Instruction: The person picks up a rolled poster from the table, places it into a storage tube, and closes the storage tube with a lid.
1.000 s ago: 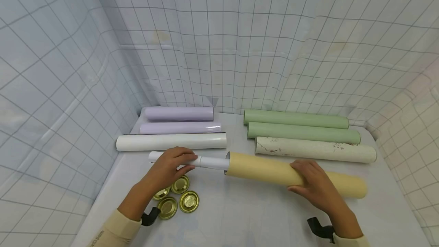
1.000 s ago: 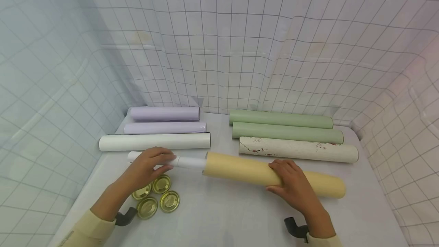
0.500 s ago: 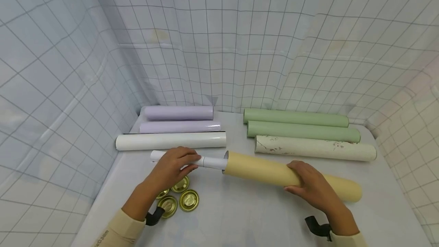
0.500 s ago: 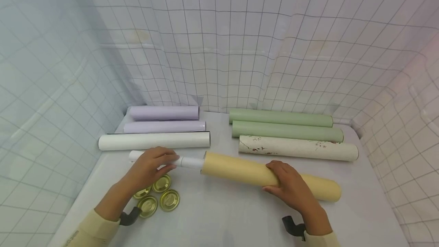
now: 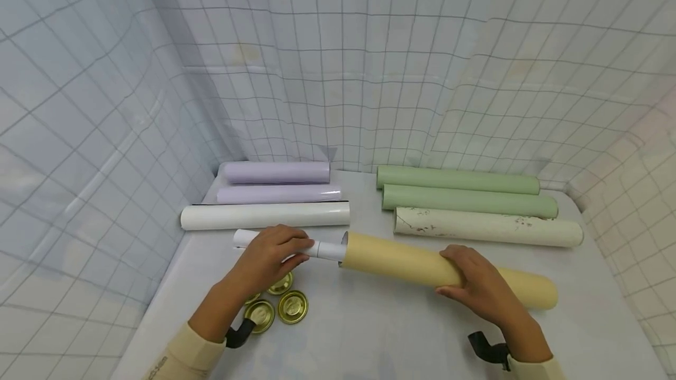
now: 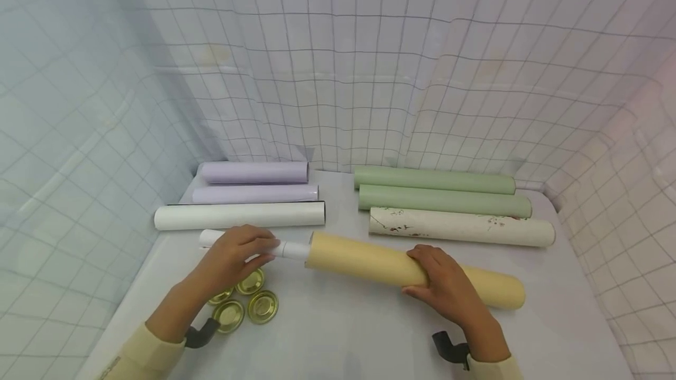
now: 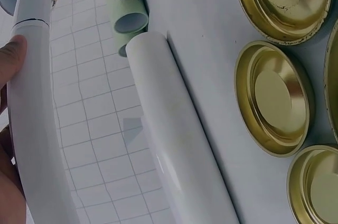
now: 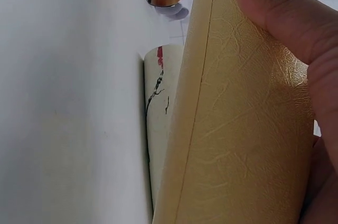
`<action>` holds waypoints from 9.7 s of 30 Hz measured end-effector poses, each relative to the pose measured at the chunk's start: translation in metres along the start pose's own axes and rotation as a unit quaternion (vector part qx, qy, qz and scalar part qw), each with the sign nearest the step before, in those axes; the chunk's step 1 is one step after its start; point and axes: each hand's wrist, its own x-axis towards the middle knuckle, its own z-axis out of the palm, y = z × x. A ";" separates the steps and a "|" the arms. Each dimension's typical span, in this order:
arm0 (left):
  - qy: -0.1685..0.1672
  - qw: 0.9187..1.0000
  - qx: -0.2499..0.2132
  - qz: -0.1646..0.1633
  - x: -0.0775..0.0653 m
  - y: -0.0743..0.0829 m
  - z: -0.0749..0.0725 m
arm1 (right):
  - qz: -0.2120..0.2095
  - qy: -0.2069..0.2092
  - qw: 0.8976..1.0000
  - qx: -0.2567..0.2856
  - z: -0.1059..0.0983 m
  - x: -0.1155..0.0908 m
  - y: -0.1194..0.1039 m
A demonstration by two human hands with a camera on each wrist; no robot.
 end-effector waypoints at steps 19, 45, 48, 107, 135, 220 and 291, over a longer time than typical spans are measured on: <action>-0.032 0.999 0.015 -0.027 0.002 0.006 -0.002 | -0.019 0.006 1.000 -0.016 -0.001 0.000 -0.003; -0.020 0.989 -0.033 -0.142 -0.053 -0.032 -0.052 | -0.015 0.023 0.999 -0.028 -0.003 -0.009 0.001; -0.013 0.989 -0.042 -0.143 -0.053 -0.032 -0.050 | -0.013 0.023 0.999 -0.030 -0.002 -0.010 0.000; 0.064 0.975 -0.180 -0.110 -0.042 -0.020 -0.017 | -0.035 0.030 0.998 -0.047 -0.006 -0.014 -0.006; 0.057 0.954 -0.274 -0.104 -0.006 0.012 0.031 | -0.051 0.052 0.997 -0.012 0.007 -0.010 -0.014; -0.136 0.953 -0.124 -0.242 -0.067 -0.010 0.033 | -0.056 0.027 0.997 -0.036 0.014 -0.002 -0.014; -0.220 0.931 -0.148 -0.253 -0.089 -0.029 0.031 | -0.069 0.029 0.997 -0.023 0.003 0.002 -0.023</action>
